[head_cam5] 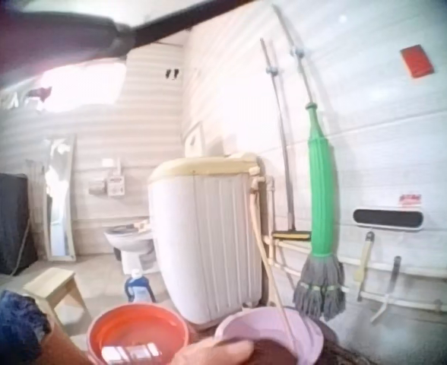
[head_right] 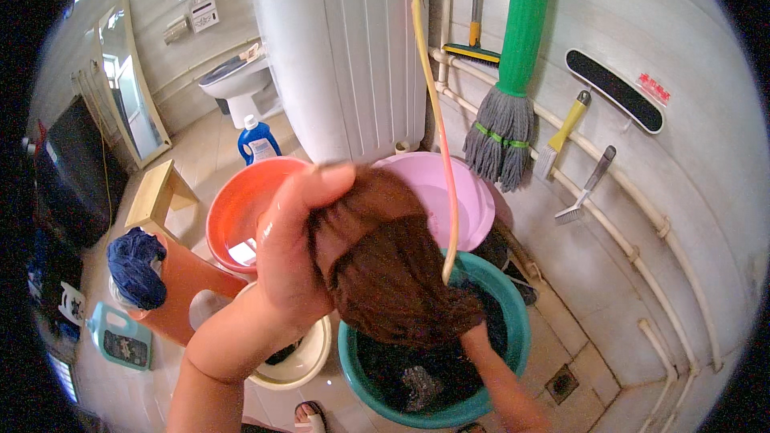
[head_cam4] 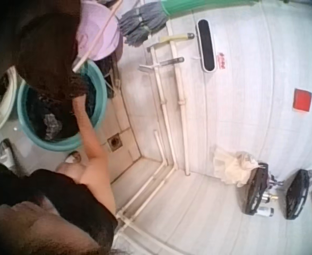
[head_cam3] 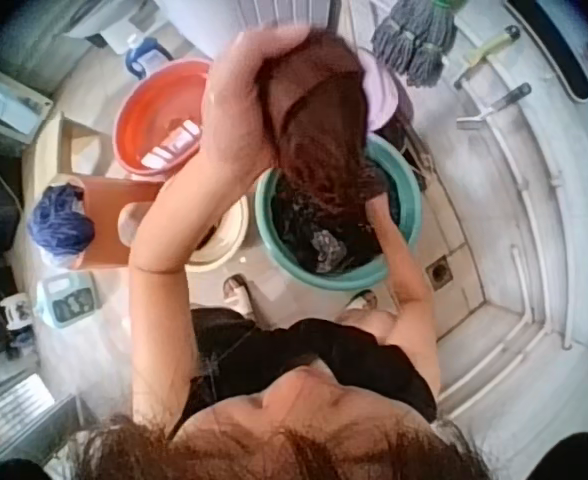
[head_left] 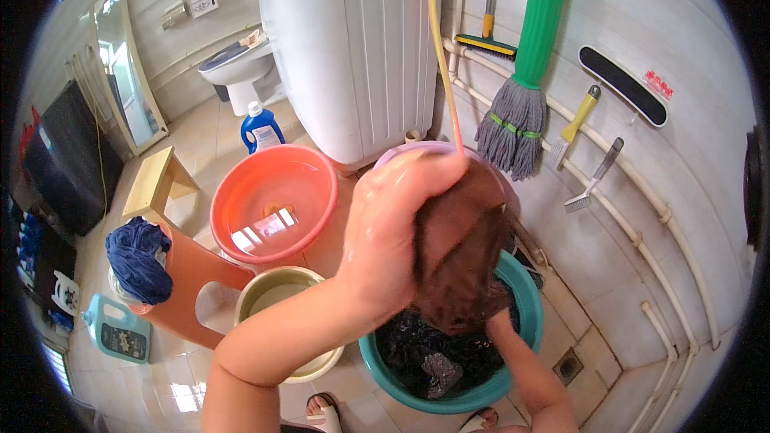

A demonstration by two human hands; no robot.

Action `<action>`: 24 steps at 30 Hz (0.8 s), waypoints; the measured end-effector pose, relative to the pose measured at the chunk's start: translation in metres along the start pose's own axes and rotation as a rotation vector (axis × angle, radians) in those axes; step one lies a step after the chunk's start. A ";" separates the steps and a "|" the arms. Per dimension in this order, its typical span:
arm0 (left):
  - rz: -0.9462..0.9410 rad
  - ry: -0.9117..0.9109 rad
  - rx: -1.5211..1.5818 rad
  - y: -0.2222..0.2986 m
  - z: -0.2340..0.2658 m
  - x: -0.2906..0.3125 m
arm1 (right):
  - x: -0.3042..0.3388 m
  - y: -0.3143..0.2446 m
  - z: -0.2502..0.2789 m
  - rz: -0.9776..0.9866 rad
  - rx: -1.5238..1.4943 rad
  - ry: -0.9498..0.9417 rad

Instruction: The person hand-washes several dark-colored garments in a teal basin using a hose to rinse them. They repeatedly submerge, agitate, and wring out the clothes, then transfer them to a nearby stool. The process continues with additional items from the basin.

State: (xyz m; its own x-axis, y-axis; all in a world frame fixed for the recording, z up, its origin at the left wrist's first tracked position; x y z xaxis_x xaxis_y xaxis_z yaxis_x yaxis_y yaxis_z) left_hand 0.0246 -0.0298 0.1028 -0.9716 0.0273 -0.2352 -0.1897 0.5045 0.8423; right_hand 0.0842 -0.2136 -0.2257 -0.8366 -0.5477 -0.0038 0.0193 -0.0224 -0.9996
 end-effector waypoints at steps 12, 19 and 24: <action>0.739 0.014 -0.821 -0.253 0.177 0.109 | 0.012 -0.236 0.003 0.280 0.672 0.053; 0.356 -0.191 -0.981 -0.263 0.065 0.092 | -0.005 -0.272 -0.042 -0.051 -0.267 -0.033; 0.067 0.102 -0.507 -0.273 0.079 0.068 | 0.041 -0.285 -0.068 -0.091 -0.523 0.026</action>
State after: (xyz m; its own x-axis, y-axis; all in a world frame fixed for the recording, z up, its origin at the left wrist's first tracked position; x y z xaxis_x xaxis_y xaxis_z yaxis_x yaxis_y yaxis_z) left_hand 0.0217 -0.0975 -0.1811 -0.9880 -0.0519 -0.1458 -0.1471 0.0226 0.9889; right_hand 0.0073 -0.1724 0.0570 -0.8354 -0.5422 0.0899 -0.3245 0.3545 -0.8769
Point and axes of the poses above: each hand's wrist, its own x-axis away from the middle knuckle, its own z-axis out of the back of the hand, y = z × x, the point moved 6 cm from there along -x, towards the middle knuckle, and after that the axes turned 11 degrees about -y, right-handed, at the moved point
